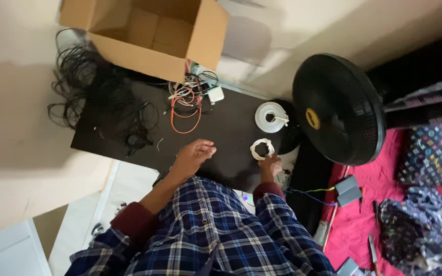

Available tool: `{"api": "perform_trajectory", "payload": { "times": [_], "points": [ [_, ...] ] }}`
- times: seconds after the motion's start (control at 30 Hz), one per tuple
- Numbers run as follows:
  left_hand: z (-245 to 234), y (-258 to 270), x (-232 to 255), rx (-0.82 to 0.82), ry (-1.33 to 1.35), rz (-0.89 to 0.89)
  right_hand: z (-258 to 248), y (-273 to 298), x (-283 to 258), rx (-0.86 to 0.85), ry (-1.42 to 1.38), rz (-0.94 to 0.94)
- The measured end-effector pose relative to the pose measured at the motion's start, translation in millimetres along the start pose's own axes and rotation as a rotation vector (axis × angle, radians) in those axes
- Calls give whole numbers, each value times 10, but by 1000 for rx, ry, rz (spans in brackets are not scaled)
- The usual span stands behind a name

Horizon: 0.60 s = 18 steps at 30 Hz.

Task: The person untangles and coils a white LED strip and an orange cable on a cluttered table. They repeatedly unwind and re-coil the items, placing them back on the table surface.

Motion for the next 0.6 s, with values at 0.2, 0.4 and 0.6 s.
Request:
{"api": "perform_trajectory", "payload": {
  "times": [0.2,0.4,0.6],
  "points": [
    [-192,31,-34,77,-9,-115,-50,-99,-116,-90,-167,188],
    [-564,94,-63,187,49,-3,-121,210,-247,341,-416,134],
    [-919,141,-11,289,-1,-23,293,754,-929,10,-551,-330]
  ]
}}
Point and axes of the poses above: each hand's wrist, its own y-axis away from the middle knuckle, its own z-axis out of the palm, x = y × z, the point moved 5 cm from there along -y, towards the middle knuckle, and after that the axes turned 12 degrees about z, right-handed, at the moved point
